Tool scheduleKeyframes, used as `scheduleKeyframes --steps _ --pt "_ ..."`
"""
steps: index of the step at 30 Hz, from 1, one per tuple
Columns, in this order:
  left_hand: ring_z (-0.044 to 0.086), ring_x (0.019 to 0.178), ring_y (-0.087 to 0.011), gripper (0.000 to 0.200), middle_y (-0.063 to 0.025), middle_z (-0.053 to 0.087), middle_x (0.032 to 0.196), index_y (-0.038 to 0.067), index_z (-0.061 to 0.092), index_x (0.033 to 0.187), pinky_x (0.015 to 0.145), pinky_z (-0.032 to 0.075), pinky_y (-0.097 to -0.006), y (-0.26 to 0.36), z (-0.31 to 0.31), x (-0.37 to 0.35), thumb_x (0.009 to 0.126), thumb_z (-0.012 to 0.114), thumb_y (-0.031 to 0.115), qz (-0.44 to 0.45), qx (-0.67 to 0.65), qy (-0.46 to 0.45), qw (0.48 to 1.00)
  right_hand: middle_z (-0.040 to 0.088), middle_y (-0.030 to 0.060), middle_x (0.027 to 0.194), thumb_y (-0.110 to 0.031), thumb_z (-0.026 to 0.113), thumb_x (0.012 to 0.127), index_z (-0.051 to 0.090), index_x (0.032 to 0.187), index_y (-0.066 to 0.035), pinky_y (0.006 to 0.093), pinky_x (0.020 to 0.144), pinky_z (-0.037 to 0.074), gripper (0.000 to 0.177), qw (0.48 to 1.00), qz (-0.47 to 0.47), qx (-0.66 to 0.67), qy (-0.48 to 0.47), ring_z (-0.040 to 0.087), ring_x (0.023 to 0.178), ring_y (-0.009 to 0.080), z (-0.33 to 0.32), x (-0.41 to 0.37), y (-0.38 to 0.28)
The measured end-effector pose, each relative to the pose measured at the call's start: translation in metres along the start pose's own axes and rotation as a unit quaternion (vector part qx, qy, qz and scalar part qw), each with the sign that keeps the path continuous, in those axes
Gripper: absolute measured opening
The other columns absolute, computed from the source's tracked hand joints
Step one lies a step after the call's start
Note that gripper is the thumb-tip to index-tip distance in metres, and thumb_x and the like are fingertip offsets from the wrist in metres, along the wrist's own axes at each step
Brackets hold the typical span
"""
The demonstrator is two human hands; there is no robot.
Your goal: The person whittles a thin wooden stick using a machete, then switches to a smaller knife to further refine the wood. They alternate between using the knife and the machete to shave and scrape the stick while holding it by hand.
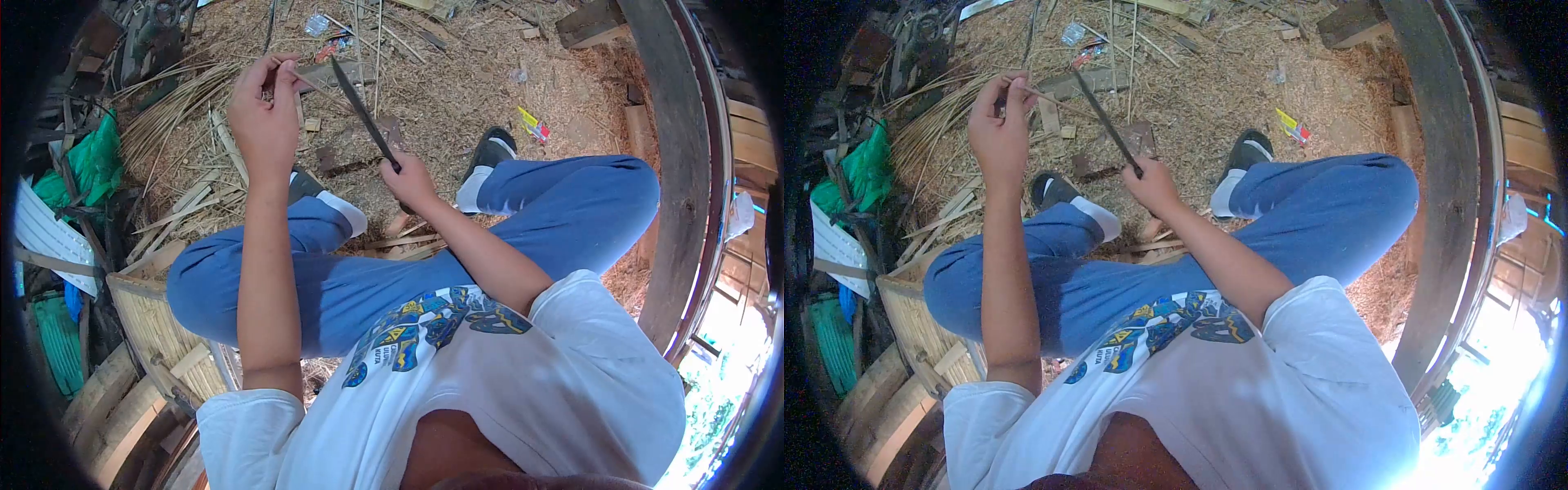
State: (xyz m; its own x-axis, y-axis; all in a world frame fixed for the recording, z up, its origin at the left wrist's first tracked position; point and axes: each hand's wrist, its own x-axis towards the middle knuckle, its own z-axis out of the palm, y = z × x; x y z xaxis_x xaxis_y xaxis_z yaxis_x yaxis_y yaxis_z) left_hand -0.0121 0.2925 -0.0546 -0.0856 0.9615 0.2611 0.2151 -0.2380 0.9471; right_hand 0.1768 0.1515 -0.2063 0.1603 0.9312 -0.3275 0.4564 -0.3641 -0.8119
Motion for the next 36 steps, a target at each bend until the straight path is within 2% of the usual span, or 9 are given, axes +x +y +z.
scheduleKeyframes --steps 2,5,14,17,20,23,26,29,36 --pt "0.069 0.085 -0.0146 0.016 -0.0092 0.067 0.1 -0.003 0.072 0.106 0.077 0.061 -0.0273 -0.004 -0.001 0.003 0.101 0.063 0.009 -0.013 0.01 0.011 1.0 0.067 0.0261 0.077 -0.032 0.061 0.092 0.068 0.092 0.003 0.0474 0.067 0.052 0.035 0.993 0.099 -0.037 -0.056 0.068 0.073 0.0419 -0.006 -0.006 0.022" --pt "0.068 0.083 -0.0136 0.016 -0.0097 0.068 0.097 -0.003 0.072 0.106 0.076 0.061 -0.0279 -0.002 0.003 0.004 0.101 0.062 0.009 -0.02 -0.01 0.022 0.999 0.066 0.0203 0.069 -0.038 0.063 0.09 0.07 0.09 0.0 0.046 0.065 0.051 0.039 0.979 0.154 -0.135 -0.002 0.067 0.065 0.0371 0.01 -0.001 0.096" --pt "0.068 0.085 -0.0129 0.021 -0.0075 0.07 0.092 -0.003 0.07 0.106 0.079 0.055 -0.0277 -0.052 -0.005 0.015 0.105 0.057 0.014 -0.024 -0.054 0.122 0.991 0.07 0.0308 0.088 -0.038 0.061 0.088 0.07 0.092 0.007 0.0526 0.081 0.054 0.046 0.984 0.112 -0.137 -0.03 0.069 0.085 0.0489 0.008 -0.002 0.076" --pt "0.068 0.096 -0.0186 0.024 -0.0122 0.068 0.109 -0.002 0.061 0.118 0.089 0.058 -0.0352 -0.067 0.004 0.019 0.109 0.051 0.018 -0.047 -0.133 0.121 0.983 0.07 0.0267 0.08 -0.037 0.065 0.088 0.07 0.093 0.006 0.0494 0.072 0.055 0.044 0.976 0.122 -0.178 -0.018 0.07 0.073 0.0431 0.019 0.003 0.136" --pt "0.067 0.098 -0.0205 0.028 -0.0126 0.068 0.108 -0.001 0.059 0.119 0.092 0.057 -0.0376 -0.072 0.008 0.014 0.111 0.046 0.022 -0.083 -0.284 0.105 0.949 0.073 0.0256 0.09 -0.039 0.067 0.088 0.07 0.097 0.005 0.0476 0.07 0.056 0.045 0.98 0.111 -0.163 0.017 0.072 0.07 0.0381 0.017 -0.003 0.128" --pt "0.067 0.1 -0.0206 0.028 -0.0127 0.068 0.11 0.0 0.058 0.122 0.097 0.054 -0.0363 -0.089 0.011 0.008 0.112 0.042 0.021 -0.124 -0.235 0.097 0.959 0.072 0.0262 0.088 -0.038 0.07 0.083 0.07 0.093 0.006 0.048 0.081 0.056 0.045 0.915 0.384 0.089 -0.084 0.072 0.088 0.0418 0.018 0.0 0.12" --pt "0.068 0.099 -0.0184 0.025 -0.0122 0.071 0.108 0.0 0.06 0.121 0.094 0.053 -0.0313 -0.113 0.01 0.007 0.111 0.044 0.016 -0.123 -0.194 0.083 0.97 0.071 0.0249 0.085 -0.042 0.072 0.083 0.07 0.091 0.006 0.0463 0.076 0.056 0.049 0.94 0.306 -0.049 -0.146 0.073 0.082 0.037 0.008 -0.004 0.11" --pt "0.069 0.098 -0.0175 0.024 -0.0119 0.072 0.107 0.0 0.06 0.122 0.09 0.054 -0.0303 -0.131 0.008 0.005 0.11 0.044 0.014 -0.121 -0.17 0.081 0.975 0.069 0.0139 0.078 -0.039 0.071 0.086 0.068 0.089 0.004 0.0404 0.063 0.054 0.044 0.972 0.179 -0.13 -0.08 0.067 0.063 0.0256 0.009 -0.004 0.118" --pt "0.074 0.084 -0.0174 0.019 -0.012 0.076 0.096 0.001 0.063 0.115 0.072 0.06 -0.0296 -0.133 0.002 -0.002 0.107 0.054 0.016 -0.143 -0.147 0.099 0.974 0.06 0.0071 0.058 -0.039 0.07 0.089 0.065 0.077 0.001 0.0404 0.048 0.046 0.042 0.994 0.091 0.065 -0.021 0.059 0.05 0.02 -0.036 0.009 -0.008"
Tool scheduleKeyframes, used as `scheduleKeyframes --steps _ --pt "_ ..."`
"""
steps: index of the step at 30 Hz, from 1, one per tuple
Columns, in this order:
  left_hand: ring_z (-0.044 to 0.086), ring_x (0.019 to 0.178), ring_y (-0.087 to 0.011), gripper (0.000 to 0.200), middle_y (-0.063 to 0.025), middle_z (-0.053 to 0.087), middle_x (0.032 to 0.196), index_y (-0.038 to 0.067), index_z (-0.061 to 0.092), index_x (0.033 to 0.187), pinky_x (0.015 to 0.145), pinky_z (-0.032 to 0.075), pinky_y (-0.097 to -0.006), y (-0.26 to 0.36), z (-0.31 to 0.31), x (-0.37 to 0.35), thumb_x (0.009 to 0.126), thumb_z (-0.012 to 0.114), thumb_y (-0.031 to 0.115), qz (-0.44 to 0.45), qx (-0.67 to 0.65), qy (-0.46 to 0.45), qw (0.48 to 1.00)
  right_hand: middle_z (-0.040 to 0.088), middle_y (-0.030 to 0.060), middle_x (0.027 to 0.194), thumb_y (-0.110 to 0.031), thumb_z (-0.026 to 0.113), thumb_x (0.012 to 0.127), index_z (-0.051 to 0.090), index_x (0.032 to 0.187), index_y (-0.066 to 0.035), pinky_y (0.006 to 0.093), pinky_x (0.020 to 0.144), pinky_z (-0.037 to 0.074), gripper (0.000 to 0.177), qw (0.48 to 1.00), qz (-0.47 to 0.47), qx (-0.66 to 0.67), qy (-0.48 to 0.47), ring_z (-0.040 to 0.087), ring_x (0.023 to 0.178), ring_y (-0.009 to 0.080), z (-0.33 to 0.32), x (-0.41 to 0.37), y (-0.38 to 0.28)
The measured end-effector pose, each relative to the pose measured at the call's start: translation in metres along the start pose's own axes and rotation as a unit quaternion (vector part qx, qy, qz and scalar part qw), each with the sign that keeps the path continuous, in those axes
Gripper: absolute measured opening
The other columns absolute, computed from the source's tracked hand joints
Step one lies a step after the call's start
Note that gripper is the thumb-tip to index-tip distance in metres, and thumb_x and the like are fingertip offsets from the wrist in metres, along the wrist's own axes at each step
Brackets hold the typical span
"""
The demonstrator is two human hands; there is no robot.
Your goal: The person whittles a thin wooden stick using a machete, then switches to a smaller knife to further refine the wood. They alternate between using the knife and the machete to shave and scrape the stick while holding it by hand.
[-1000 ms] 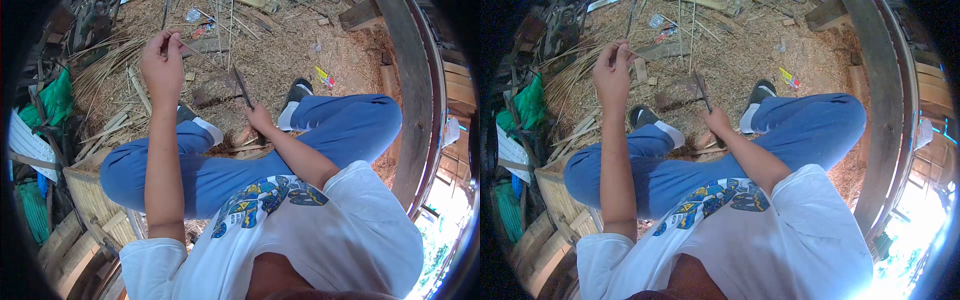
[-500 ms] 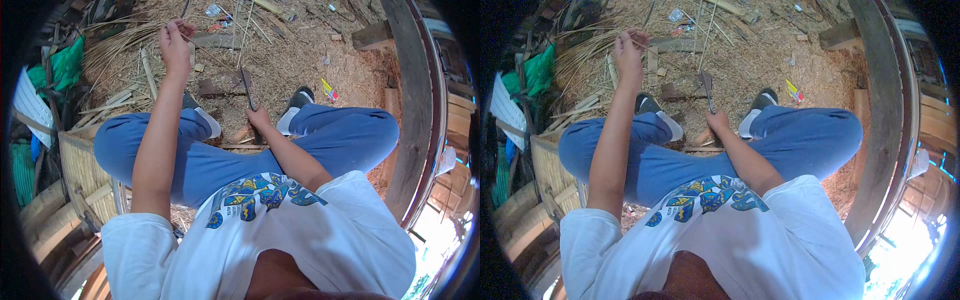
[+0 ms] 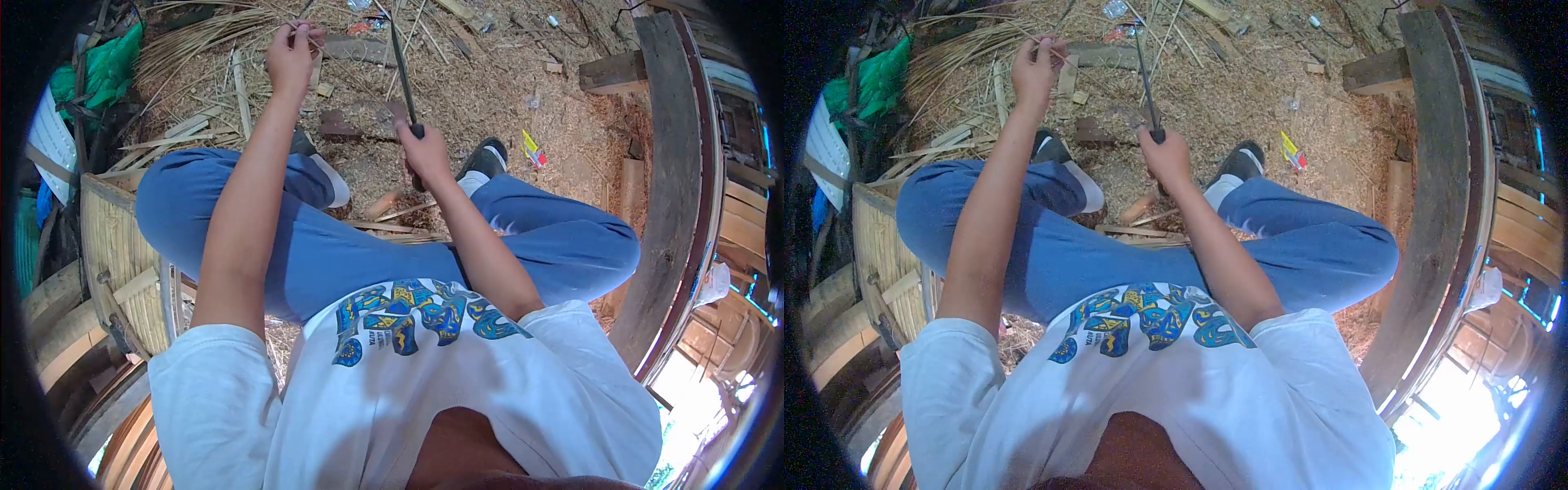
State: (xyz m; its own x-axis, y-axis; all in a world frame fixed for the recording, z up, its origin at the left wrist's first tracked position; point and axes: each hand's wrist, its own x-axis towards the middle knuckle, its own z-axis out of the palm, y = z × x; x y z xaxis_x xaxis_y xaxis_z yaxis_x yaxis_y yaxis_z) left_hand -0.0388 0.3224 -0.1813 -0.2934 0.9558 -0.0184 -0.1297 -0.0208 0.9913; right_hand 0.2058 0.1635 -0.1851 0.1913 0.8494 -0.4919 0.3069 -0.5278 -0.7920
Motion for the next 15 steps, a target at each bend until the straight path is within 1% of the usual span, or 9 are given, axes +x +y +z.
scheduleKeyframes --steps 2,3,6,7,9,10,13,14,15 --pt "0.075 0.083 -0.017 0.019 -0.0115 0.076 0.095 0.002 0.063 0.114 0.069 0.061 -0.0296 0.004 0.0 -0.003 0.106 0.056 0.017 -0.003 0.004 0.017 1.0 0.06 0.0071 0.057 -0.04 0.07 0.089 0.066 0.077 0.0 0.0404 0.049 0.046 0.042 1.0 -0.012 -0.001 -0.004 0.058 0.05 0.0193 -0.006 0.0 -0.018" --pt "0.074 0.091 -0.0201 0.018 -0.0108 0.074 0.104 0.004 0.062 0.116 0.076 0.062 -0.0334 0.006 -0.005 -0.003 0.106 0.058 0.018 -0.009 0.03 0.001 1.0 0.059 0.0071 0.056 -0.04 0.07 0.089 0.066 0.077 0.0 0.0404 0.05 0.045 0.042 1.0 -0.021 0.001 -0.007 0.058 0.051 0.0189 -0.006 0.0 -0.023" --pt "0.074 0.091 -0.0206 0.016 -0.0104 0.073 0.101 0.003 0.061 0.114 0.075 0.064 -0.0341 0.006 -0.006 -0.004 0.105 0.058 0.017 -0.008 0.027 0.004 1.0 0.061 0.0083 0.058 -0.04 0.071 0.088 0.066 0.076 0.0 0.0416 0.054 0.047 0.042 0.985 -0.119 -0.119 0.036 0.06 0.053 0.02 0.002 0.014 0.044" --pt "0.074 0.091 -0.0204 0.016 -0.0107 0.073 0.101 0.003 0.061 0.114 0.074 0.064 -0.0341 0.005 -0.006 -0.003 0.106 0.058 0.017 -0.003 0.023 0.008 1.0 0.07 0.0217 0.073 -0.046 0.071 0.083 0.07 0.083 0.002 0.0475 0.07 0.055 0.048 0.985 -0.065 -0.154 0.04 0.07 0.073 0.0418 0.003 0.013 0.07" --pt "0.073 0.09 -0.02 0.016 -0.0112 0.073 0.101 0.003 0.06 0.113 0.073 0.064 -0.0339 0.001 -0.005 -0.002 0.106 0.057 0.016 0.003 0.017 0.019 1.0 0.071 0.0214 0.075 -0.047 0.071 0.082 0.071 0.083 0.002 0.0481 0.073 0.055 0.048 0.979 -0.004 -0.202 0.022 0.071 0.076 0.0415 0.003 0.011 0.125" --pt "0.073 0.09 -0.02 0.016 -0.0113 0.073 0.102 0.003 0.06 0.112 0.073 0.065 -0.0339 0.0 -0.005 -0.001 0.106 0.057 0.016 0.01 0.025 0.023 0.999 0.071 0.0212 0.075 -0.047 0.071 0.081 0.071 0.083 0.002 0.0484 0.074 0.056 0.049 0.974 0.028 -0.225 0.013 0.071 0.077 0.0414 0.003 0.011 0.137" --pt "0.073 0.087 -0.0192 0.014 -0.0119 0.073 0.099 0.001 0.06 0.11 0.07 0.065 -0.0331 -0.006 -0.003 0.003 0.105 0.056 0.014 0.031 0.052 0.034 0.998 0.071 0.0207 0.075 -0.046 0.072 0.081 0.071 0.083 0.001 0.048 0.073 0.055 0.047 0.98 0.026 -0.198 0.014 0.071 0.076 0.0399 0.002 0.029 0.141" --pt "0.074 0.083 -0.0186 0.013 -0.0123 0.074 0.096 0.0 0.06 0.108 0.068 0.065 -0.0324 -0.007 -0.003 0.006 0.105 0.056 0.012 0.041 0.063 0.038 0.996 0.069 0.0166 0.071 -0.043 0.071 0.083 0.069 0.08 0.0 0.0447 0.067 0.053 0.043 0.986 0.009 -0.164 0.028 0.07 0.07 0.0336 0.003 0.032 0.139" --pt "0.074 0.08 -0.0179 0.012 -0.0126 0.074 0.093 -0.001 0.06 0.106 0.065 0.065 -0.0318 -0.01 -0.002 0.006 0.104 0.055 0.01 0.051 0.073 0.042 0.995 0.067 0.0125 0.066 -0.04 0.071 0.084 0.067 0.077 -0.001 0.0415 0.061 0.051 0.04 0.99 -0.007 -0.132 0.043 0.068 0.064 0.0273 0.002 0.029 0.116"
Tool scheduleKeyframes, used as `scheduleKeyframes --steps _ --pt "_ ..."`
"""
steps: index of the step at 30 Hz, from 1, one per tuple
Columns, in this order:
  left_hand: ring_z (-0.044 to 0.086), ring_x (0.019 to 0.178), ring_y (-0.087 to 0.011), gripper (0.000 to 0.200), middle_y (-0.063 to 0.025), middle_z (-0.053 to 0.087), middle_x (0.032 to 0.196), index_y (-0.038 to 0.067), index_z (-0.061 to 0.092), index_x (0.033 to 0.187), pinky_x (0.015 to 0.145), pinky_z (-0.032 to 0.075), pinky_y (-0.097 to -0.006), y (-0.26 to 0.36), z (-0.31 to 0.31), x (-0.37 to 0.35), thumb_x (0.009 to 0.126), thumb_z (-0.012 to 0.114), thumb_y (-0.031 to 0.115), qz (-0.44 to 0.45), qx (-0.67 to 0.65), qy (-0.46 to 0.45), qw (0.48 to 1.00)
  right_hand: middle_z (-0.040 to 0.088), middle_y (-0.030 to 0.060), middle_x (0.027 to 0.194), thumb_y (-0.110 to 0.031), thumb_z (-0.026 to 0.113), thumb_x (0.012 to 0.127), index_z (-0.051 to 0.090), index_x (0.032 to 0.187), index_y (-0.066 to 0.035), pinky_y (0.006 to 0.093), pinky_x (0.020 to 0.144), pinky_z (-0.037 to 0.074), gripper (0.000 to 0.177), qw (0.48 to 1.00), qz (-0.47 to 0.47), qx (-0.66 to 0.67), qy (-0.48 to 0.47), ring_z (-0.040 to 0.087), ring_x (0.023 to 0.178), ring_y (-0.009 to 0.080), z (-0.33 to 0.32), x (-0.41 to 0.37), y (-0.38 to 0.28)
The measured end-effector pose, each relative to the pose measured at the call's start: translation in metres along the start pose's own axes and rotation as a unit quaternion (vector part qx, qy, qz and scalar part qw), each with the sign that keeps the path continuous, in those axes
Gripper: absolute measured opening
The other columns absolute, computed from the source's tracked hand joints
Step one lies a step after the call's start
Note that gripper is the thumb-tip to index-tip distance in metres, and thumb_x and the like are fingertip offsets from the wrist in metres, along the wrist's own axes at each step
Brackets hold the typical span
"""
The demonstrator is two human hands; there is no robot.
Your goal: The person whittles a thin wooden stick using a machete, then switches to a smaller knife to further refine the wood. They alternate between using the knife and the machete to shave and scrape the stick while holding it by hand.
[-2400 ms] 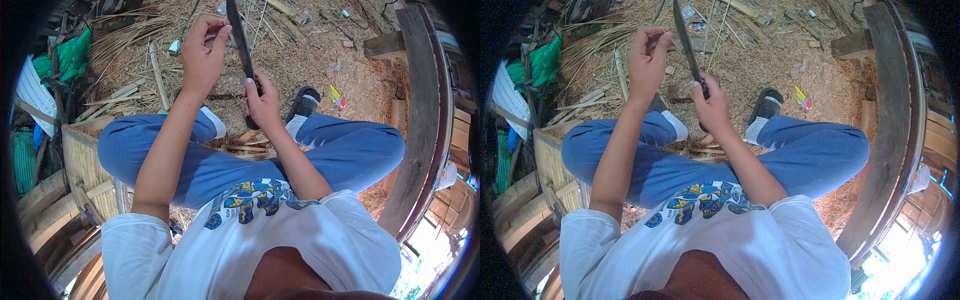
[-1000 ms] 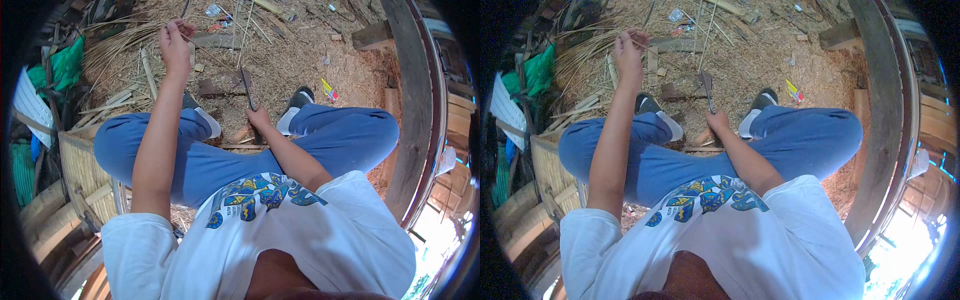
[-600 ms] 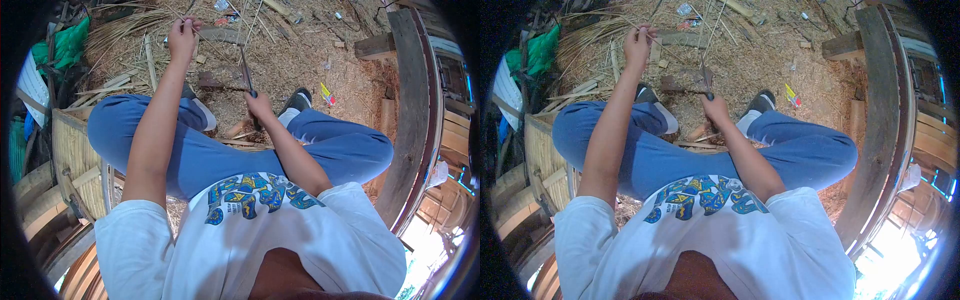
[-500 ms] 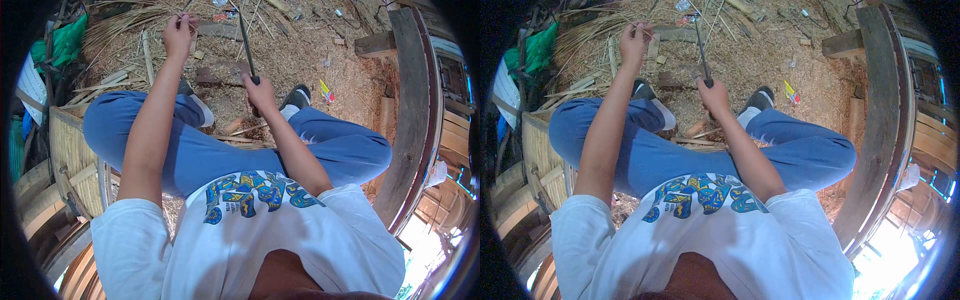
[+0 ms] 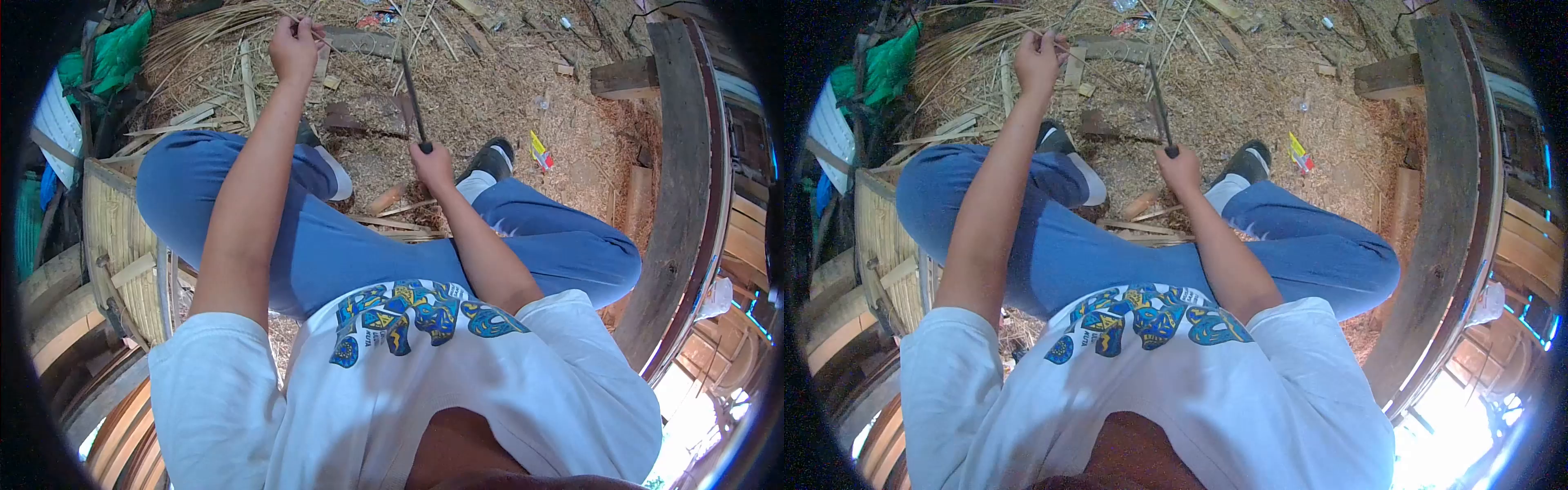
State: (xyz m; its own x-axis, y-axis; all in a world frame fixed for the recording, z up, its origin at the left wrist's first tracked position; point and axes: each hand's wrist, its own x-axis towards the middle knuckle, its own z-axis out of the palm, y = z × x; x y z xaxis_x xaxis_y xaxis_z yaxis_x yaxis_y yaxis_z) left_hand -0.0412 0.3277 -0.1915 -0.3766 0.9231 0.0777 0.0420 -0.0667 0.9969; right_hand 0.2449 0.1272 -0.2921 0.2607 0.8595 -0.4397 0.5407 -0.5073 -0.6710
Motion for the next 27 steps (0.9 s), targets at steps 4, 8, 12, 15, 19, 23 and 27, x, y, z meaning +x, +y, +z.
scheduleKeyframes --steps 4,8,12,15,19,23,27 --pt "0.074 0.093 -0.0212 0.019 -0.0135 0.073 0.103 -0.001 0.057 0.113 0.069 0.065 -0.0339 -0.003 -0.008 0.002 0.106 0.055 0.016 -0.03 0.017 -0.002 0.999 0.069 0.0128 0.068 -0.039 0.072 0.083 0.071 0.08 -0.001 0.0426 0.063 0.052 0.038 1.0 -0.003 -0.009 0.015 0.07 0.065 0.0268 -0.003 -0.009 0.017" --pt "0.074 0.09 -0.0237 0.017 -0.017 0.072 0.106 -0.001 0.055 0.115 0.069 0.067 -0.0353 -0.018 -0.018 0.012 0.106 0.052 0.012 -0.078 0.045 0.026 0.996 0.071 0.015 0.074 -0.04 0.072 0.081 0.074 0.084 -0.003 0.0452 0.07 0.053 0.037 0.995 0.065 -0.068 -0.027 0.071 0.072 0.0327 0.001 -0.017 0.041" --pt "0.073 0.074 -0.0207 0.014 -0.0123 0.076 0.096 -0.002 0.059 0.104 0.058 0.064 -0.0329 -0.036 -0.025 0.015 0.105 0.053 0.011 -0.089 0.027 0.085 0.992 0.071 0.02 0.077 -0.04 0.072 0.081 0.073 0.084 -0.001 0.0476 0.07 0.052 0.039 1.0 0.012 0.0 -0.01 0.07 0.074 0.0363 -0.004 -0.011 0.01" --pt "0.074 0.077 -0.0238 0.014 -0.015 0.074 0.098 -0.003 0.056 0.106 0.06 0.065 -0.0351 -0.048 -0.042 0.022 0.106 0.052 0.01 -0.112 0.048 0.089 0.988 0.072 0.0209 0.078 -0.041 0.072 0.081 0.073 0.084 0.0 0.0477 0.072 0.053 0.041 1.0 0.012 -0.027 -0.01 0.072 0.076 0.037 -0.007 -0.016 0.013" --pt "0.075 0.085 -0.0317 0.013 -0.0219 0.071 0.101 -0.004 0.051 0.11 0.068 0.067 -0.0404 -0.043 -0.052 0.014 0.106 0.049 0.008 -0.17 0.046 0.12 0.977 0.072 0.0169 0.075 -0.04 0.074 0.081 0.072 0.08 0.0 0.0455 0.071 0.054 0.041 0.99 0.087 -0.1 -0.038 0.073 0.075 0.0342 -0.001 -0.03 0.031" --pt "0.074 0.084 -0.032 0.014 -0.022 0.071 0.102 -0.004 0.05 0.111 0.069 0.066 -0.0427 -0.061 -0.061 0.02 0.107 0.046 0.008 -0.167 0.053 0.117 0.978 0.071 0.0207 0.077 -0.039 0.072 0.081 0.071 0.081 0.002 0.0475 0.071 0.053 0.041 0.999 0.026 0.022 -0.01 0.071 0.075 0.038 -0.012 -0.025 -0.009" --pt "0.075 0.073 -0.0269 0.012 -0.0184 0.073 0.093 -0.004 0.055 0.108 0.051 0.061 -0.0349 -0.075 -0.065 0.023 0.105 0.051 0.007 -0.178 0.016 0.152 0.972 0.07 0.0224 0.077 -0.037 0.071 0.082 0.07 0.083 0.001 0.049 0.072 0.053 0.039 0.998 -0.051 0.027 0.025 0.071 0.077 0.0402 -0.005 -0.021 0.008"
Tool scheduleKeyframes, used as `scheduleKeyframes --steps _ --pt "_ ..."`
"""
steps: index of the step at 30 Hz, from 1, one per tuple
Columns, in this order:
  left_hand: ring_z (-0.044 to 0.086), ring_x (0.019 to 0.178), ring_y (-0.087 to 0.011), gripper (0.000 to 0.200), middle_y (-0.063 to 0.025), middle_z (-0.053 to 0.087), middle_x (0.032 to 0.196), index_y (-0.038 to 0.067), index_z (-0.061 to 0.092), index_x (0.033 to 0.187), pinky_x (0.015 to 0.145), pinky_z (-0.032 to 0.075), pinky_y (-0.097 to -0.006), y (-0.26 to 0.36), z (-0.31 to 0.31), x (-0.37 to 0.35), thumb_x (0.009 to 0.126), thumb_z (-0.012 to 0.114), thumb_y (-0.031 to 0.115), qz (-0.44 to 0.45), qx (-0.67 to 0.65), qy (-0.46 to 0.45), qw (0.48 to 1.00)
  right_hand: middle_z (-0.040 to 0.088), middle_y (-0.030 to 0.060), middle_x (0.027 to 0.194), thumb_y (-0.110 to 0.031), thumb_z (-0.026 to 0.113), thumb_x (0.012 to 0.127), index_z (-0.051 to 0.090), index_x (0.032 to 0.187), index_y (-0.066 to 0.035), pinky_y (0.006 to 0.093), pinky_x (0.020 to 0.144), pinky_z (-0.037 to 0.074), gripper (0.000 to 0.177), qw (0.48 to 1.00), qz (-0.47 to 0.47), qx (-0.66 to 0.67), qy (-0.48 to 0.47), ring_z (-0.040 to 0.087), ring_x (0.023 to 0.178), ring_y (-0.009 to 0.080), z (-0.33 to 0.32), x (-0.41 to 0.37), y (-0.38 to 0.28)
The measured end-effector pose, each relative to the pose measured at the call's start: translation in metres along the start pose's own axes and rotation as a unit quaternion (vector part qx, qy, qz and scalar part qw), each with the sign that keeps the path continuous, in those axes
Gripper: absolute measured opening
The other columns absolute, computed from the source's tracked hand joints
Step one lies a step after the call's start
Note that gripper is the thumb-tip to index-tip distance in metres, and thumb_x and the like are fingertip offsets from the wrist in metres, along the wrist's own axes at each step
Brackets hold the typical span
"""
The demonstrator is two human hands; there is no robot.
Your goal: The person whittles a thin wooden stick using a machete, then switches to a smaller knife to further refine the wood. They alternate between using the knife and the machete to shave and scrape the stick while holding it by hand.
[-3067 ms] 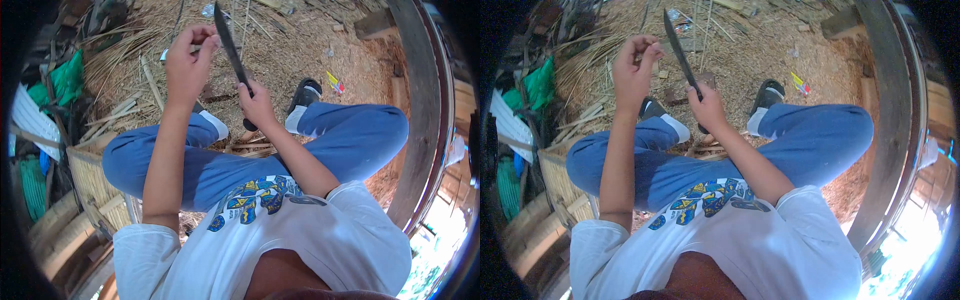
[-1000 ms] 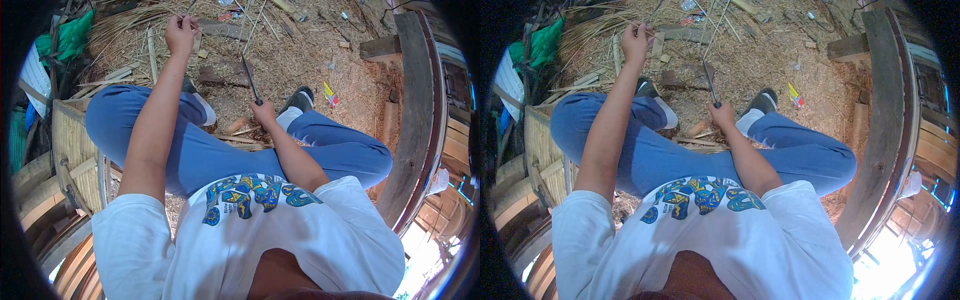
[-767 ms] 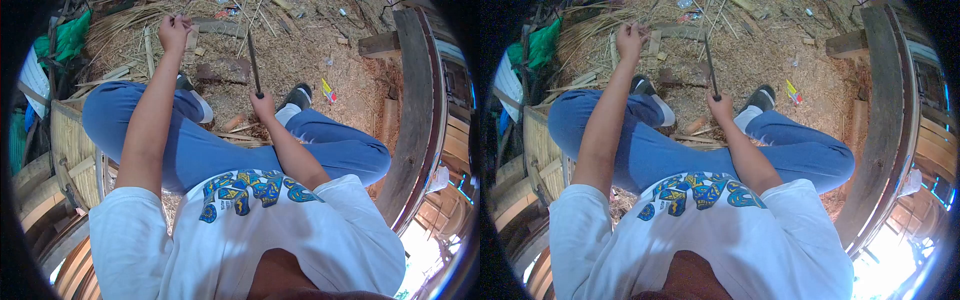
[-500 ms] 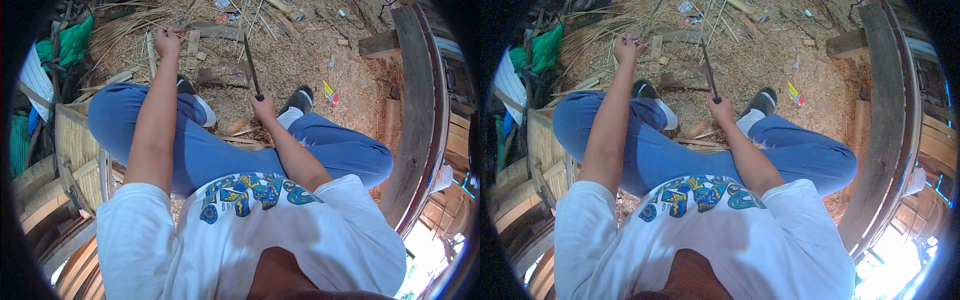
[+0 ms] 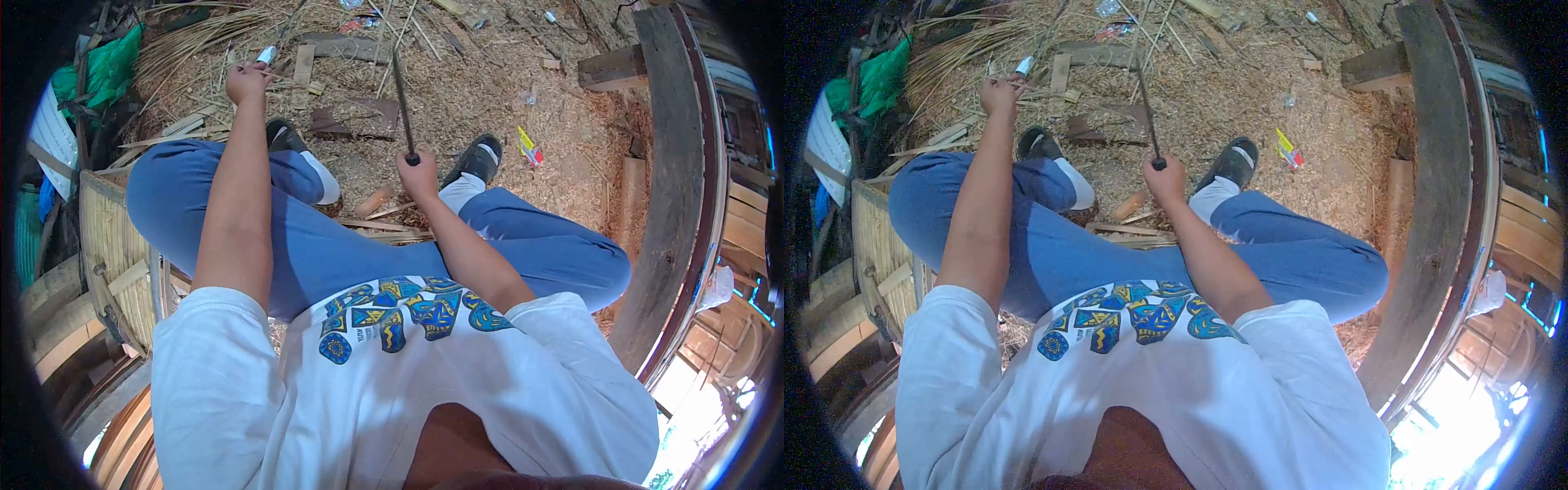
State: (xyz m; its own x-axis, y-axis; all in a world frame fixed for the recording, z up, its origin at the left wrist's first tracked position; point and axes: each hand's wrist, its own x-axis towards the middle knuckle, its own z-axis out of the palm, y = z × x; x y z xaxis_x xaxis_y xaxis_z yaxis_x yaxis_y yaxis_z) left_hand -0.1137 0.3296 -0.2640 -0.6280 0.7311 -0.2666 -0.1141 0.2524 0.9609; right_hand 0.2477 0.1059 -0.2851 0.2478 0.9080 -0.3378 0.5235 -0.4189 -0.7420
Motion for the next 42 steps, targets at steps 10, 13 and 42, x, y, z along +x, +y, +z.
scheduleKeyframes --steps 10,13,42 --pt "0.075 0.078 -0.0309 0.013 -0.021 0.072 0.097 -0.004 0.051 0.108 0.063 0.066 -0.04 0.005 0.002 -0.011 0.106 0.049 0.009 -0.002 0.018 -0.006 1.0 0.072 0.0183 0.075 -0.039 0.073 0.08 0.072 0.08 0.001 0.0446 0.068 0.054 0.04 0.972 0.171 -0.125 -0.1 0.072 0.073 0.033 0.02 -0.003 0.064" --pt "0.075 0.083 -0.0316 0.016 -0.0226 0.072 0.102 -0.004 0.049 0.116 0.07 0.068 -0.042 0.005 0.001 -0.007 0.108 0.047 0.01 -0.014 0.024 -0.009 1.0 0.07 0.0162 0.07 -0.038 0.073 0.08 0.071 0.077 0.001 0.044 0.066 0.053 0.039 0.976 0.16 -0.118 -0.088 0.071 0.07 0.0311 0.02 -0.001 0.054" --pt "0.074 0.07 -0.0291 0.013 -0.0195 0.074 0.093 -0.005 0.055 0.106 0.054 0.064 -0.0385 0.009 0.001 -0.02 0.102 0.055 0.007 -0.003 0.027 0.049 0.998 0.074 0.0274 0.095 -0.036 0.073 0.076 0.074 0.094 0.006 0.0461 0.081 0.056 0.045 0.961 0.197 -0.151 -0.125 0.074 0.092 0.04 0.012 -0.011 0.036"
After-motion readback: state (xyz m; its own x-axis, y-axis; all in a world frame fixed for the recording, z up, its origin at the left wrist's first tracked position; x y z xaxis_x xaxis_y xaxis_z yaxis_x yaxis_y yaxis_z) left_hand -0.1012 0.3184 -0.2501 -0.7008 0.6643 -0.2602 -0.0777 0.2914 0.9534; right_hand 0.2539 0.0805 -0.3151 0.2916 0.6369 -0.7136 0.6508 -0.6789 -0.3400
